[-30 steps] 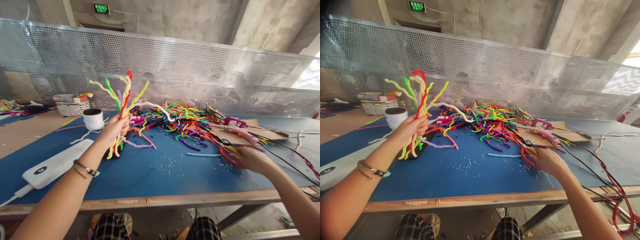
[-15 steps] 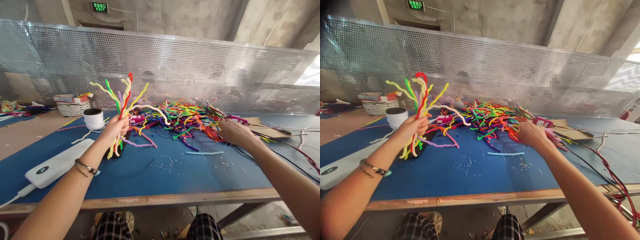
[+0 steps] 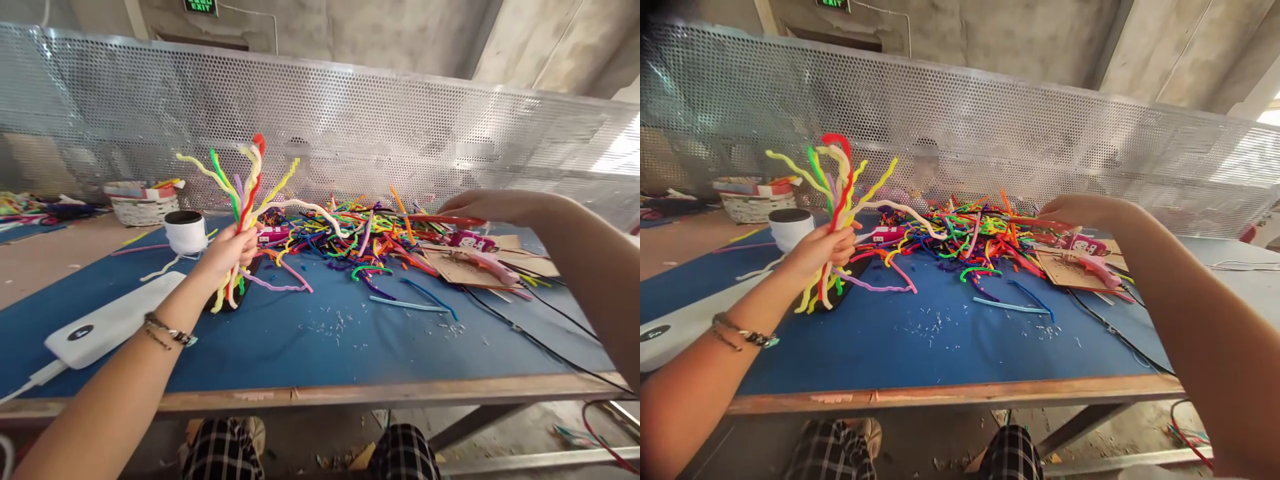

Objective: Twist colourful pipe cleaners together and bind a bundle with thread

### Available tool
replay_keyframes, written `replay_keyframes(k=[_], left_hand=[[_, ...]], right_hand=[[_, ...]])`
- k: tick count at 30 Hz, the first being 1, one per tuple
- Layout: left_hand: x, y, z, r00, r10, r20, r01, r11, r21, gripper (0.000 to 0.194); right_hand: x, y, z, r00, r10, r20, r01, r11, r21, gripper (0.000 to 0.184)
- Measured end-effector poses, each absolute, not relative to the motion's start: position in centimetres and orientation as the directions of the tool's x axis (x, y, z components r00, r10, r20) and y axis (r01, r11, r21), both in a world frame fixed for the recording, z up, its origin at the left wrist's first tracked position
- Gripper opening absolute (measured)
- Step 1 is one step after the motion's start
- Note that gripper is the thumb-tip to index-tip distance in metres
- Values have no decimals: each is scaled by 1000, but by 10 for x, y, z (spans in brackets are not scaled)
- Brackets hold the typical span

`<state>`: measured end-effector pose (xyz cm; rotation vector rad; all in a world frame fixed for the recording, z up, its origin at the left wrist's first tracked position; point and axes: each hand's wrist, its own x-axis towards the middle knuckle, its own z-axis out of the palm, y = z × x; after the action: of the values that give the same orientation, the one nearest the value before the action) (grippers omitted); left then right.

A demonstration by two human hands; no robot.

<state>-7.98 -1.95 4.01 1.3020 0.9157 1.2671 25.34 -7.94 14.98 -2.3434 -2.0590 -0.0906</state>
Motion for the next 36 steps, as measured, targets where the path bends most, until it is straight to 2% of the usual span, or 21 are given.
replay_keyframes(k=[2,4,7,10,13,17,20,23,26,28,29,31,32,34,36], left_hand=[[-80,-20,42,137,976,168,-150,-147,978,19],[-80,-20,43,132,977,167,-166,-144,975,19],[-80,-20,43,126,977,174,-215,-144,966,17],[-81,-18,43,111,979,173,-273,-137,952,19],[-83,-16,42,111,979,173,-312,-131,941,22],[-85,-13,40,147,975,166,-337,-108,935,23],[-84,-12,39,144,977,159,-349,-100,932,24],[-84,-11,40,118,983,139,-357,-89,930,25],[-86,-12,42,123,987,108,-407,-49,912,27],[-88,-14,44,133,986,101,-464,-28,885,28],[-90,-15,45,136,985,104,-489,-25,872,28],[-94,-16,47,135,984,120,-526,-31,850,28],[-95,-17,48,134,983,128,-537,-36,843,29],[-97,-17,49,131,982,139,-550,-44,834,30],[-98,-17,50,123,982,146,-560,-53,827,30]], right_hand=[[250,-76,149,199,980,25,969,-201,146,27],[247,-73,149,262,957,124,921,-286,264,30],[244,-73,150,244,920,307,911,-326,253,31],[237,-83,143,189,936,298,942,-258,213,30],[221,-99,125,94,948,303,935,-188,300,27],[203,-112,105,130,849,511,810,-389,439,28],[206,-109,111,169,745,645,776,-504,379,31],[220,-107,126,207,629,749,841,-505,192,35],[226,-117,121,141,719,681,965,-254,69,36],[219,-131,97,14,859,512,999,7,-40,36],[212,-139,79,-103,911,398,984,152,-92,37],[198,-154,41,-302,924,235,919,348,-186,33],[191,-160,24,-364,908,207,884,407,-229,33],[184,-168,-2,-410,904,118,859,427,-282,35],[185,-166,-14,-392,914,105,874,405,-268,37]])
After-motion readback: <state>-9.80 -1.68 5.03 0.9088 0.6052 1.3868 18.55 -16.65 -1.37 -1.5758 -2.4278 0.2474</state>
